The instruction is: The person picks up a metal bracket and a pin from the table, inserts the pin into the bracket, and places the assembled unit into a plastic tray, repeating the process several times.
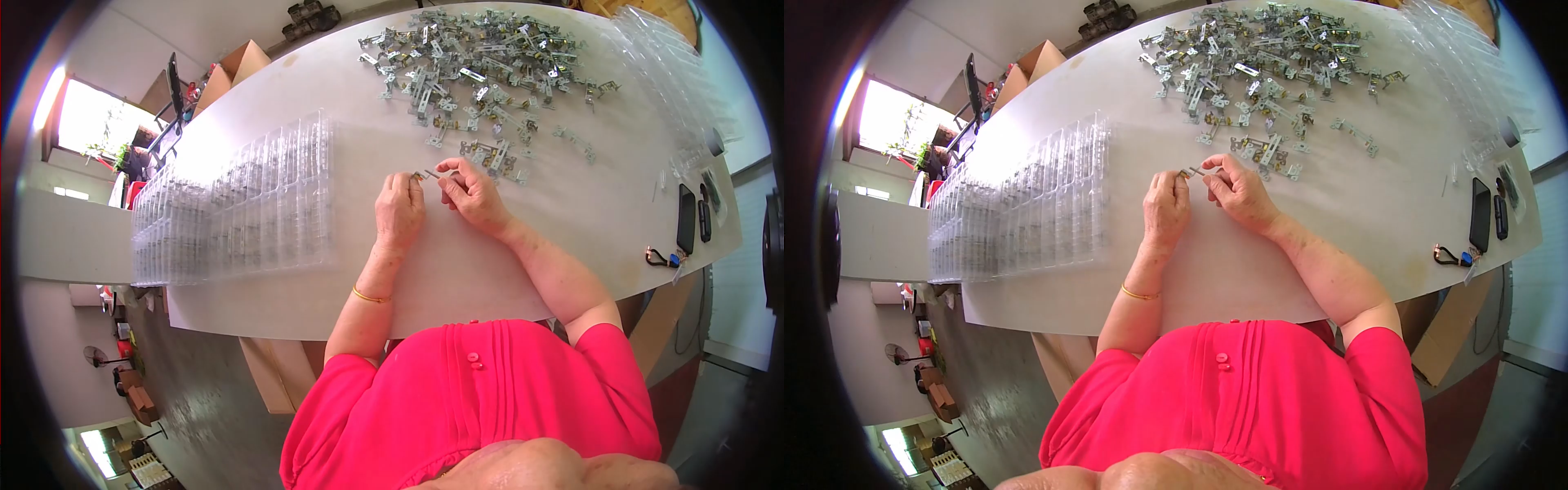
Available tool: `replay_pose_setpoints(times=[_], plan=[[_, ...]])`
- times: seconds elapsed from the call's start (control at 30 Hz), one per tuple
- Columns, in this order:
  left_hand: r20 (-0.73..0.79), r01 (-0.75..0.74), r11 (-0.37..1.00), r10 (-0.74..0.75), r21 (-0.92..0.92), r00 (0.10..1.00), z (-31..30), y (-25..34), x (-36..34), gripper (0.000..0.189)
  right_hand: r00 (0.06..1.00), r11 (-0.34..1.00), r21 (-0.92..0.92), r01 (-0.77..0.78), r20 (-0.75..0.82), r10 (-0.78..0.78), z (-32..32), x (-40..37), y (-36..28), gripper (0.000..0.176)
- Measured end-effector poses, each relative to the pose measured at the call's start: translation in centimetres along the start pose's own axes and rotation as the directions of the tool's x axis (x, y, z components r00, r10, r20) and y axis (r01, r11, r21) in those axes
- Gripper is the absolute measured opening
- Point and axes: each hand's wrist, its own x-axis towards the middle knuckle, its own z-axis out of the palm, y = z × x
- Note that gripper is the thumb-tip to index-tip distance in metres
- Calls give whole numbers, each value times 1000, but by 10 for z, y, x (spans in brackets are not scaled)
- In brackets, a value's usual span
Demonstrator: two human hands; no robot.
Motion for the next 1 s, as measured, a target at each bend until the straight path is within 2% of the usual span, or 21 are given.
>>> replay_pose_setpoints(times=[0.13, 0.3, 0.37, 0.4, 0.47, 0.6, 0.63, 0.67, 0.7, 0.73, 0.8, 0.83, 0.87, 0.9, 1.0], plan=[[48, -3, 1000, 2, 19, 999, 2, 9, -3, 5, 1000, 995, 94, -16, 25, 14, 0, 0, 1, 23], [44, -109, 986, 104, 123, 994, 7, 7, -5, 3, 997, 989, 126, -75, 14, 73, 2, 0, 0, 18], [36, -118, 984, 114, 132, 993, 7, 6, -5, 3, 998, 997, -56, 44, -45, -47, 2, 1, 6, 12], [31, -130, 982, 127, 139, 991, 6, 7, -5, 3, 998, 997, -57, 44, -42, -46, 3, 1, 7, 12], [44, -137, 982, 133, 129, 990, 5, 9, -6, 3, 963, 963, -181, 198, -150, -226, 5, 0, 10, 8], [95, -156, 985, 149, 70, 984, 6, 11, -9, 3, 957, 983, -96, 157, -231, -176, 3, 2, 14, 7], [94, -155, 985, 148, 69, 984, 6, 11, -9, 3, 952, 990, -12, 143, -273, -141, 2, 4, 15, 7], [57, -71, 997, 73, -40, 996, 7, 11, -7, 6, 945, 989, 73, 131, -311, -102, 1, 5, 16, 7], [29, 10, 988, -6, -153, 1000, 7, 12, -6, 9, 945, 989, 72, 131, -311, -102, 1, 5, 12, 7], [30, 10, 988, -5, -154, 1000, 5, 13, -5, 9, 958, 987, 134, 85, -284, -44, 0, 4, 6, 8], [118, 337, 897, -316, -286, 941, -2, 11, -1, 18, 967, 981, 193, 38, -256, 13, -1, 3, 4, 9], [117, 335, 897, -315, -287, 942, -3, 10, 0, 18, 976, 992, 120, 40, -218, -13, -1, 3, 7, 10], [150, 397, 865, -368, -306, 918, -4, 7, 0, 21, 984, 998, 47, 44, -176, -35, 0, 3, 9, 11], [183, 457, 829, -419, -322, 889, -5, 6, 1, 24, 984, 998, 47, 44, -174, -35, 0, 2, 8, 11], [198, 474, 814, -431, -337, 881, -7, 6, 2, 26, 992, 998, 3, 64, -110, -63, 2, 0, 4, 12]])
